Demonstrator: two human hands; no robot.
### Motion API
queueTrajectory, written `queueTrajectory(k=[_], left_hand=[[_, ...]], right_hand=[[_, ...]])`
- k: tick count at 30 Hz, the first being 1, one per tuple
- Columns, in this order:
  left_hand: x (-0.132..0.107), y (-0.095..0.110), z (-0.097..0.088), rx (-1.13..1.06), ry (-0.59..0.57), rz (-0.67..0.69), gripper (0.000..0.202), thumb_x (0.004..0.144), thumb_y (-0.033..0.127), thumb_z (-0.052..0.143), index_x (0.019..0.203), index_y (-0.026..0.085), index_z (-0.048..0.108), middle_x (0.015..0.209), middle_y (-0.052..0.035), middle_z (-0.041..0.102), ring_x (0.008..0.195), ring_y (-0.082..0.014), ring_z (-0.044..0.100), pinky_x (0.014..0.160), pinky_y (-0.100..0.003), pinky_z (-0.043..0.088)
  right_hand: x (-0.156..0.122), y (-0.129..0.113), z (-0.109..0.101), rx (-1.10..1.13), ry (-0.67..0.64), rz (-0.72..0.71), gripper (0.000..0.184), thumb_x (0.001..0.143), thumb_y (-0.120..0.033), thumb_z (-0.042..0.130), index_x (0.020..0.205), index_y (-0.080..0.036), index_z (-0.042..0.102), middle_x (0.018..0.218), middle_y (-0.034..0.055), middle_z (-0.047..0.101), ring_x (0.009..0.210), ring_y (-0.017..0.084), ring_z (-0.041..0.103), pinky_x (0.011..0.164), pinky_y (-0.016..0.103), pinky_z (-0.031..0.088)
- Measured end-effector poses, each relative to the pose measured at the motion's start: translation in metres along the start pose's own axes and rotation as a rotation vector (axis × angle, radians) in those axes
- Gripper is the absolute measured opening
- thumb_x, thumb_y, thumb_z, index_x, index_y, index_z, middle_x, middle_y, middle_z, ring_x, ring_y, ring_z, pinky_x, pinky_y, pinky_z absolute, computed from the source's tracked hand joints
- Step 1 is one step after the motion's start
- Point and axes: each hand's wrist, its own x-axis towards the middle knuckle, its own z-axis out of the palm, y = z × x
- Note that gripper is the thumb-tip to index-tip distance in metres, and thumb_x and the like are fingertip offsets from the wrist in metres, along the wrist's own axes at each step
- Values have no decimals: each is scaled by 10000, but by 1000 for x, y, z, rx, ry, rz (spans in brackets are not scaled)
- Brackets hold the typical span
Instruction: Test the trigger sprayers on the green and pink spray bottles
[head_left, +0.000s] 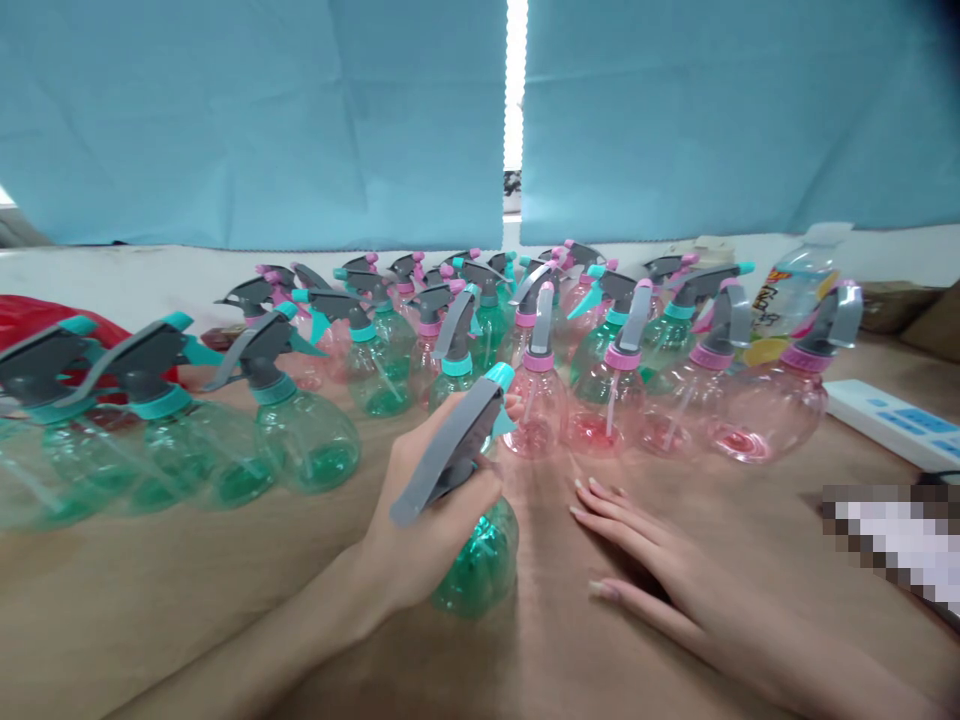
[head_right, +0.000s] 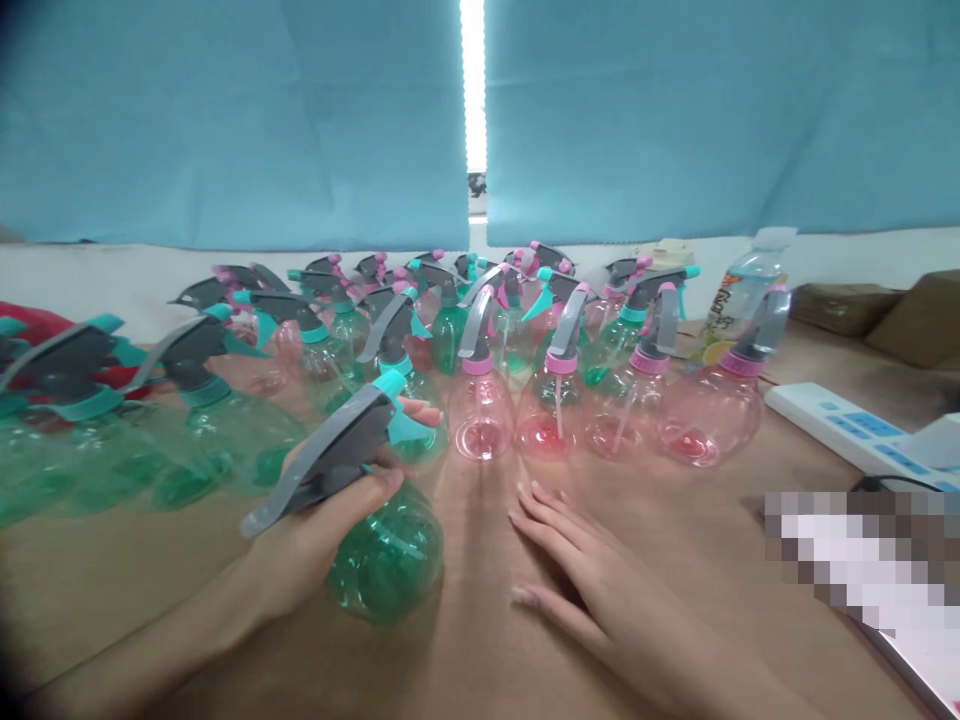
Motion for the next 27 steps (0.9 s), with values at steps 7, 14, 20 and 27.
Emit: queueTrajectory(k=[7,14,20,27], left_hand=[[0,1,-1,-18,-29,-18,114,761,196,458,860,240,494,653,56,424,580,-132,395,540,-262,318],[-1,1,-2,13,-11,-30,113,774,222,495,881,239,525,635,55,436,564,-138,393,535,-271,322],[0,1,-2,-16,-27,-26,148,769,203,506,910,236,534,631,66,428,557,-135,399,542,-275,334],[0,2,-2,-8,-32,-51,156,771,196,497,915,239,539,615,70,423,546,-132,395,541,-274,322]], right_hand=[[1,-1,-1,46,28,-7,595,966,-545,437,1476,-242,384,1561,44,291,1431,300,257,1144,534,273],[1,0,0,67,48,-24,580,962,-520,468,1468,-245,400,1553,45,316,1427,306,272,1143,542,278],[0,0,-2,43,2,-11,600,969,-543,434,1476,-227,387,1561,49,299,1433,298,257,1147,539,268],[0,1,1,32,11,-15,597,975,-546,419,1486,-244,365,1571,38,281,1442,288,235,1152,544,250]])
